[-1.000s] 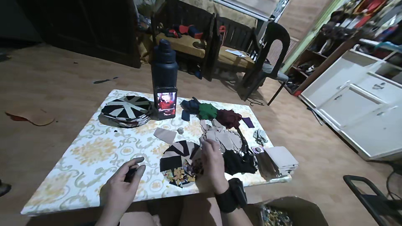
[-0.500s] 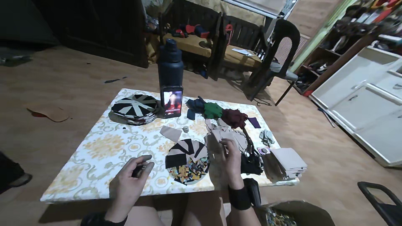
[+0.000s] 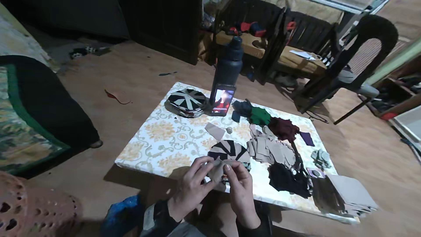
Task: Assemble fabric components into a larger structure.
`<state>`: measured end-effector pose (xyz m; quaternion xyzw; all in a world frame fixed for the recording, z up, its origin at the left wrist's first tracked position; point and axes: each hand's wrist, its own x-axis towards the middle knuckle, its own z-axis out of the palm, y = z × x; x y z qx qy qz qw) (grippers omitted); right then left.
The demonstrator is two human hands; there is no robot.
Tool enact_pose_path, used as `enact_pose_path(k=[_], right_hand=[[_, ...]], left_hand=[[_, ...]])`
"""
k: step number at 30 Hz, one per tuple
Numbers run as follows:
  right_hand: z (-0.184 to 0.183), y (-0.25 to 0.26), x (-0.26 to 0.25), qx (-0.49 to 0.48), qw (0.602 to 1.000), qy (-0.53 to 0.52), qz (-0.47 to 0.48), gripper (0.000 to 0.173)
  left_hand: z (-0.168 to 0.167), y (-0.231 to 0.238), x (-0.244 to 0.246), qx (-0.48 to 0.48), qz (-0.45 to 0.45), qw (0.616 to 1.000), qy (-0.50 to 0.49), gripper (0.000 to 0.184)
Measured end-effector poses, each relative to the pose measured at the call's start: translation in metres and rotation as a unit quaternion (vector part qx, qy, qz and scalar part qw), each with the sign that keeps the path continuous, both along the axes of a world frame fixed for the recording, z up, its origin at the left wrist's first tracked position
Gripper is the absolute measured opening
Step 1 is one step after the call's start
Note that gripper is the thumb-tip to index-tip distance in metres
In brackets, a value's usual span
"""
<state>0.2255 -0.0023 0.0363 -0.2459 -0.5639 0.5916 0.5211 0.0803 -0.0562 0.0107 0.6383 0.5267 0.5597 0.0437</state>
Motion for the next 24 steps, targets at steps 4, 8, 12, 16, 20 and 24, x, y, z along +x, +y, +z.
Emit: enact_pose_path(k=[4, 8, 12, 16, 20, 24], right_hand=[[-0.004, 0.001, 0.002, 0.027, 0.998, -0.05, 0.024, 0.029], [-0.009, 0.003, 0.002, 0.055, 0.996, -0.069, -0.01, 0.04], [-0.011, -0.001, 0.0, -0.045, 0.993, -0.051, 0.098, 0.063], [-0.005, -0.006, -0.002, -0.18, 0.962, 0.035, 0.202, 0.044], [0.001, -0.005, -0.001, -0.178, 0.973, 0.023, 0.144, 0.058], [-0.007, -0.001, -0.005, -0.044, 0.998, -0.025, 0.03, 0.06]], left_hand=[[0.002, 0.0, -0.004, -0.025, -0.028, 0.989, -0.145, 0.021], [0.013, -0.004, -0.01, -0.111, -0.097, 0.922, -0.359, 0.011], [0.011, -0.004, -0.015, -0.081, -0.164, 0.927, -0.327, 0.016], [0.008, -0.004, -0.024, -0.047, -0.194, 0.957, -0.209, 0.018], [0.003, -0.008, -0.028, -0.091, -0.168, 0.945, -0.264, 0.027], [0.006, -0.014, -0.022, -0.233, -0.147, 0.853, -0.444, 0.059]])
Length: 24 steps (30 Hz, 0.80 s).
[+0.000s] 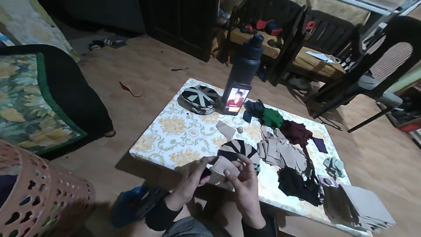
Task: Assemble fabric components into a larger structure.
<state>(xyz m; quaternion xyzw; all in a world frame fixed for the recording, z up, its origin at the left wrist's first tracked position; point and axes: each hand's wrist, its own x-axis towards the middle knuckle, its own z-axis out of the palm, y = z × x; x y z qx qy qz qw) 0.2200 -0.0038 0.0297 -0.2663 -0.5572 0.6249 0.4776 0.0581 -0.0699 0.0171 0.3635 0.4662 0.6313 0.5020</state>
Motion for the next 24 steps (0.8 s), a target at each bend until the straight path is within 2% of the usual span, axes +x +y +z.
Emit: enact_pose_path(k=[3, 5, 9, 14, 19, 21, 24], right_hand=[[-0.008, -0.001, -0.001, 0.073, 0.996, -0.044, -0.032, 0.055], [-0.011, -0.003, 0.001, 0.088, 0.994, -0.054, -0.031, 0.052], [-0.014, -0.005, 0.002, 0.092, 0.995, -0.026, -0.035, 0.045], [-0.016, -0.005, 0.002, 0.067, 0.995, 0.018, -0.065, 0.032], [-0.012, 0.016, 0.012, 0.144, 0.984, -0.004, -0.106, 0.026], [-0.006, 0.031, 0.02, 0.18, 0.976, -0.032, -0.116, 0.025], [0.0, 0.051, 0.032, 0.202, 0.97, -0.104, -0.086, 0.023]], left_hand=[[0.006, 0.004, 0.003, 0.026, -0.006, 0.999, 0.025, 0.027], [0.004, 0.009, 0.005, 0.051, 0.02, 0.996, 0.076, 0.019], [0.001, 0.014, 0.01, 0.066, 0.042, 0.995, 0.068, 0.009], [-0.005, 0.017, 0.009, 0.09, 0.06, 0.986, 0.13, 0.014], [-0.002, 0.02, -0.013, 0.078, 0.088, 0.97, 0.215, 0.015], [-0.003, 0.023, -0.028, 0.053, 0.119, 0.945, 0.298, 0.018], [-0.005, 0.028, -0.05, -0.046, 0.14, 0.848, 0.509, 0.03]])
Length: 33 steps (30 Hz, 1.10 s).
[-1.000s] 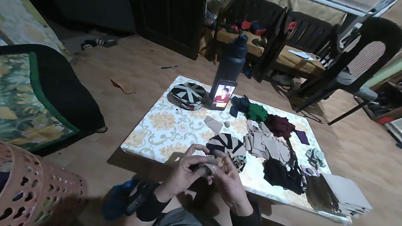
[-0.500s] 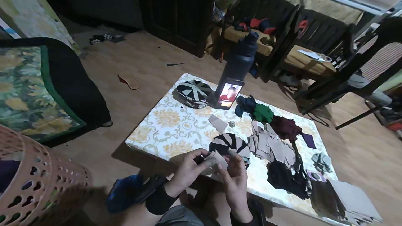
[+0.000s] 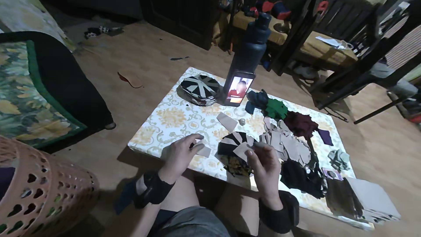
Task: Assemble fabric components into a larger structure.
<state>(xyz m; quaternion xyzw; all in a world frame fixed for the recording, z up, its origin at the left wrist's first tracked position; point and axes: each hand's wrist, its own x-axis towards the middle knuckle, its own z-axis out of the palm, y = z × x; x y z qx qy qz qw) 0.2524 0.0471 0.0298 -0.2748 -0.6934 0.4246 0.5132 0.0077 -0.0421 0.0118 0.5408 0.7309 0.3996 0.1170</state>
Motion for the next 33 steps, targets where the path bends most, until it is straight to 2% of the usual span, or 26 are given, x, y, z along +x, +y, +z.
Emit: enact_pose_path(k=[2, 5, 7, 8, 10, 12, 15, 17, 20, 24, 29, 33], right_hand=[[0.003, 0.009, 0.005, 0.021, 0.998, -0.064, 0.02, 0.023], [0.009, 0.016, 0.006, 0.05, 0.989, -0.124, 0.066, 0.026], [0.013, 0.019, 0.002, 0.048, 0.983, -0.129, 0.119, 0.028], [0.015, 0.02, -0.001, 0.039, 0.98, -0.129, 0.146, 0.029], [0.018, 0.022, -0.006, 0.028, 0.973, -0.134, 0.185, 0.03], [0.018, 0.026, -0.009, 0.027, 0.968, -0.156, 0.194, 0.032], [0.01, 0.03, -0.013, 0.04, 0.97, -0.192, 0.145, 0.034], [0.003, 0.032, -0.015, 0.034, 0.968, -0.223, 0.113, 0.035], [-0.005, 0.035, -0.02, 0.018, 0.955, -0.273, 0.113, 0.034], [-0.005, 0.038, -0.025, 0.017, 0.938, -0.322, 0.127, 0.031], [-0.002, 0.041, -0.025, 0.024, 0.938, -0.318, 0.137, 0.025], [-0.001, 0.041, -0.024, 0.022, 0.939, -0.314, 0.139, 0.025]], left_hand=[[0.002, 0.002, -0.003, -0.053, 0.013, 0.997, 0.06, 0.039], [0.004, 0.002, 0.012, 0.01, 0.003, 0.999, 0.053, 0.041], [0.005, 0.007, 0.025, 0.056, -0.062, 0.996, -0.044, 0.038], [0.008, 0.009, 0.029, 0.044, -0.113, 0.986, -0.117, 0.041], [0.013, 0.014, 0.037, 0.019, -0.194, 0.947, -0.256, 0.048], [0.013, 0.019, 0.044, 0.043, -0.203, 0.933, -0.294, 0.052], [0.0, 0.023, 0.05, 0.091, -0.146, 0.967, -0.187, 0.046], [-0.005, 0.023, 0.053, 0.053, -0.112, 0.989, -0.076, 0.043], [-0.003, 0.02, 0.058, -0.028, -0.104, 0.994, 0.02, 0.045], [-0.004, 0.02, 0.055, -0.012, -0.084, 0.995, 0.055, 0.044], [-0.006, 0.021, 0.039, 0.072, 0.006, 0.995, 0.07, 0.03], [-0.008, 0.016, 0.036, 0.079, 0.005, 0.996, 0.046, 0.024]])
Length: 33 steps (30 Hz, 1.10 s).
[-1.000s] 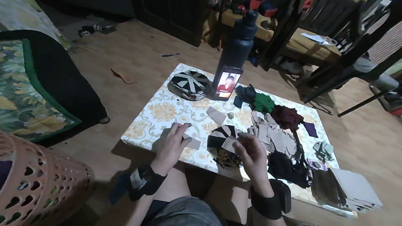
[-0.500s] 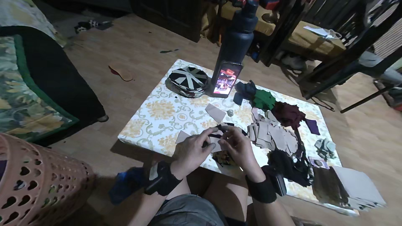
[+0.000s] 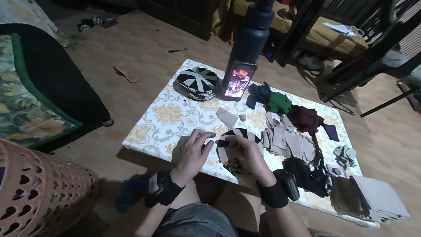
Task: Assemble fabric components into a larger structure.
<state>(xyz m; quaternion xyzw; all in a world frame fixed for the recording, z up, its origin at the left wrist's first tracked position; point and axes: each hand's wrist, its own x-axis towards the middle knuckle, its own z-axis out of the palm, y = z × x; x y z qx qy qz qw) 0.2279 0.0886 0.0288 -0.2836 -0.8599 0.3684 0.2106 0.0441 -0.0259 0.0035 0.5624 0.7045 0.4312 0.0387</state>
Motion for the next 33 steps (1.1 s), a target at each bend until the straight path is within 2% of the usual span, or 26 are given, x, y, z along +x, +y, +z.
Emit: enact_pose_path(k=[9, 14, 18, 25, 28, 30, 32, 33], right_hand=[[-0.002, 0.002, 0.0, 0.018, 1.0, -0.014, 0.01, 0.021], [-0.003, -0.005, 0.003, 0.131, 0.988, -0.069, -0.044, 0.024], [-0.005, -0.006, 0.016, 0.219, 0.968, -0.051, -0.107, 0.021], [-0.008, -0.011, 0.028, 0.166, 0.979, -0.067, -0.098, 0.02], [-0.005, -0.005, 0.031, 0.171, 0.976, 0.02, -0.135, 0.021], [-0.002, -0.001, 0.031, 0.204, 0.966, 0.068, -0.144, 0.023], [-0.003, 0.0, 0.029, 0.218, 0.969, 0.054, -0.1, 0.034], [-0.006, 0.0, 0.027, 0.221, 0.973, 0.025, -0.064, 0.043]], left_hand=[[-0.009, -0.001, 0.015, -0.073, -0.086, 0.993, 0.037, 0.026], [-0.012, 0.0, 0.015, -0.075, -0.082, 0.991, 0.068, 0.028], [-0.015, 0.001, 0.014, -0.06, -0.083, 0.992, 0.077, 0.028], [-0.015, 0.0, 0.014, -0.053, -0.086, 0.993, 0.069, 0.028], [-0.008, -0.003, 0.009, -0.036, -0.077, 0.996, -0.008, 0.032], [-0.001, -0.005, 0.004, 0.01, -0.066, 0.992, -0.108, 0.036], [0.006, -0.007, -0.002, 0.063, -0.088, 0.956, -0.273, 0.04], [0.013, -0.009, -0.004, 0.069, -0.093, 0.919, -0.376, 0.043]])
